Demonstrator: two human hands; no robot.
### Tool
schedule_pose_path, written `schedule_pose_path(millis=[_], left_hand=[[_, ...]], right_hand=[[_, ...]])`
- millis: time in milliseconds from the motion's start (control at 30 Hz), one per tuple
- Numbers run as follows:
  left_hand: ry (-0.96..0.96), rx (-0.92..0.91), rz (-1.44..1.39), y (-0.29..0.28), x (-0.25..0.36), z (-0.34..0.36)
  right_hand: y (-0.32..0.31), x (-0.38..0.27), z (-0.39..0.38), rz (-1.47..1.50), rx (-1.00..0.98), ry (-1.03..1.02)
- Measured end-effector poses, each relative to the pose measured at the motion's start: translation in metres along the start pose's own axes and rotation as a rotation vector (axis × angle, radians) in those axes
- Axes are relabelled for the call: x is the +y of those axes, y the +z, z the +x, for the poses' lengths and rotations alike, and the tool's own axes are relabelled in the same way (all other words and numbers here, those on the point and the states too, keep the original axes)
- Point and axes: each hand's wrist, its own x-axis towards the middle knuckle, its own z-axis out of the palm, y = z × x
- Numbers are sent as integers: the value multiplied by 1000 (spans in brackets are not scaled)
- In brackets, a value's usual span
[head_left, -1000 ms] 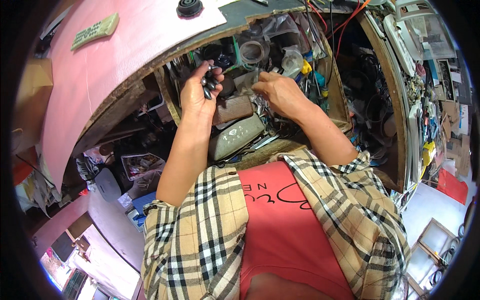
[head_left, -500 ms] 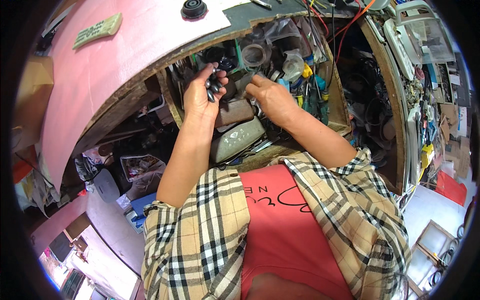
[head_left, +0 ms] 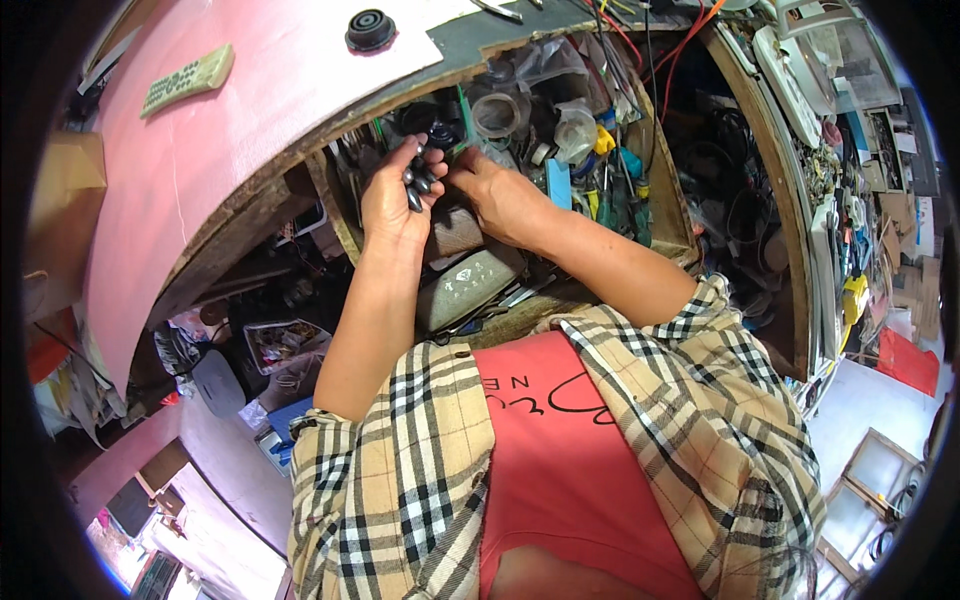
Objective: The person rummages through a cluttered drawer, picks up a small black electronic component, and uses a multimeter probe to test it. They handle a plastic bag containing small parts and continue testing the component with the multimeter.
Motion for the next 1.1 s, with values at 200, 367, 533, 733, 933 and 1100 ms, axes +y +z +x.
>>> schedule_pose_path(millis=[200, 367, 533, 733, 933, 1100], left_hand=[[9, 29, 20, 0, 0, -1], [3, 5, 15, -3, -2, 2], [4, 18, 19, -1, -1, 0], [-5, 10, 20, -2, -2, 2], [6, 10, 19, -1, -2, 0], [-2, 4, 18, -3, -2, 0]], right_hand=[[-17, -13, 3, 107, 177, -12], [-37, 4, -5, -53, 299, 158], [-41, 32, -6, -210, 312, 320], [-25, 45, 1, -412, 146, 347], [-35, 59, 2, -320, 345, 242], [-62, 41, 0, 877, 183, 585]])
